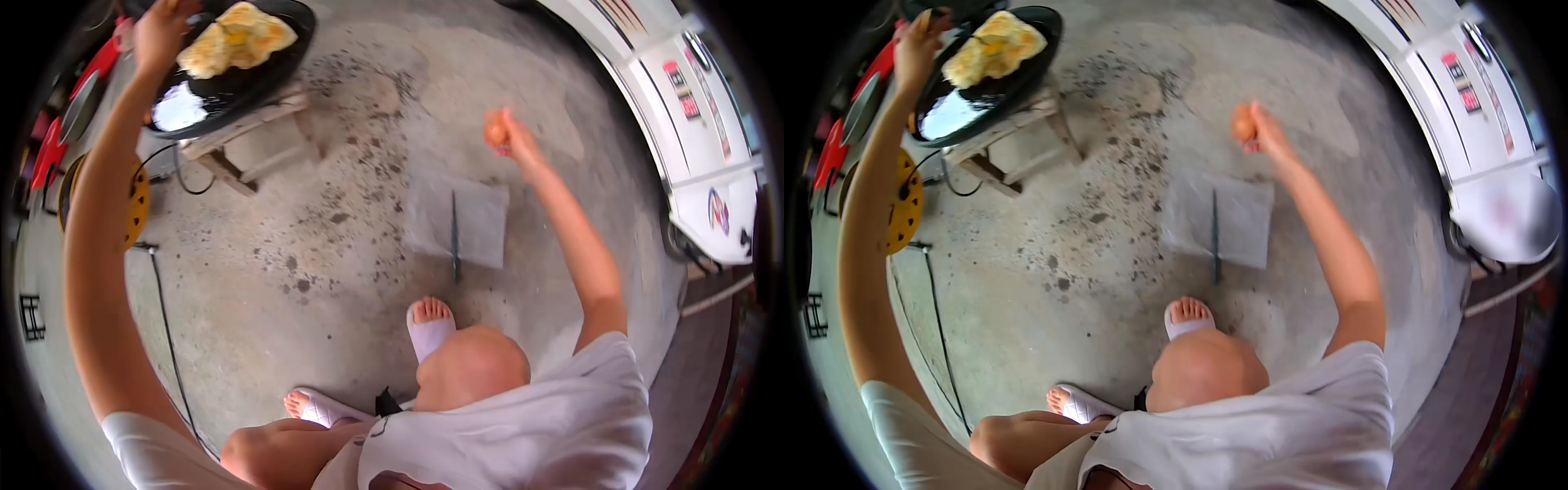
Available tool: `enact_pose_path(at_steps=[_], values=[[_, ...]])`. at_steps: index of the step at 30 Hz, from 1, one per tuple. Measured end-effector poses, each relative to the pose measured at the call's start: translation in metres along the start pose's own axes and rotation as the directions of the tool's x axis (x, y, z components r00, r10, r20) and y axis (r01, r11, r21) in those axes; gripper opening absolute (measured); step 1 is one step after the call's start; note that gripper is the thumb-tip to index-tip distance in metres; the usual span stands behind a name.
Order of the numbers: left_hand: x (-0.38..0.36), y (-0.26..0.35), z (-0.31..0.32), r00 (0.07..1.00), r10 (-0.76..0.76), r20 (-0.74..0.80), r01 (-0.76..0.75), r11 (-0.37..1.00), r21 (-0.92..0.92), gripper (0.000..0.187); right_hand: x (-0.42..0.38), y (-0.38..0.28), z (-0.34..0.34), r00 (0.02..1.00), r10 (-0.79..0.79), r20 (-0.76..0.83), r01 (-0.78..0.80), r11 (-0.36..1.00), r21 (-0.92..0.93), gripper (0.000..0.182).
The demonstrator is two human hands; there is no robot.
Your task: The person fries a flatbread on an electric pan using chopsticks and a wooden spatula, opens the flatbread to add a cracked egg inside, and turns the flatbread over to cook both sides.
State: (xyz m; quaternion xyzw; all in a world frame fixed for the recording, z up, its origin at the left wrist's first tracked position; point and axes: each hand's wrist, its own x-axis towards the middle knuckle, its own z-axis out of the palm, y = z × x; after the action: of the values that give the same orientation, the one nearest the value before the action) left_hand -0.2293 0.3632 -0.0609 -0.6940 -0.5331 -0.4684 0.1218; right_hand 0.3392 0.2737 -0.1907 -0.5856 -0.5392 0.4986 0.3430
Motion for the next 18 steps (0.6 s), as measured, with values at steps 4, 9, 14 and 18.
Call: enact_pose_path(at_steps=[4, 9, 14, 18], values=[[-0.005, 0.015, -0.007, 0.998, -0.059, 0.017, 0.058, 0.995, 0.077, 0.030, -0.042, 0.191, -0.031, 0.979, 0.196, -0.047, -0.202, 0.945, -0.259, 0.056], [-0.003, 0.011, -0.011, 0.993, -0.106, 0.048, 0.096, 0.980, 0.177, 0.032, -0.091, 0.208, -0.016, 0.983, -0.163, -0.083, 0.018, 0.535, -0.845, 0.025], [-0.001, 0.016, -0.014, 0.987, -0.142, 0.070, 0.123, 0.968, 0.217, 0.033, -0.103, 0.205, 0.016, 0.575, -0.329, 0.749, 0.783, -0.043, -0.620, 0.013], [0.002, 0.022, -0.012, 0.992, -0.107, 0.074, 0.095, 0.985, 0.142, 0.029, -0.082, 0.209, 0.038, 0.326, -0.237, 0.915, 0.916, -0.161, -0.368, 0.011]])
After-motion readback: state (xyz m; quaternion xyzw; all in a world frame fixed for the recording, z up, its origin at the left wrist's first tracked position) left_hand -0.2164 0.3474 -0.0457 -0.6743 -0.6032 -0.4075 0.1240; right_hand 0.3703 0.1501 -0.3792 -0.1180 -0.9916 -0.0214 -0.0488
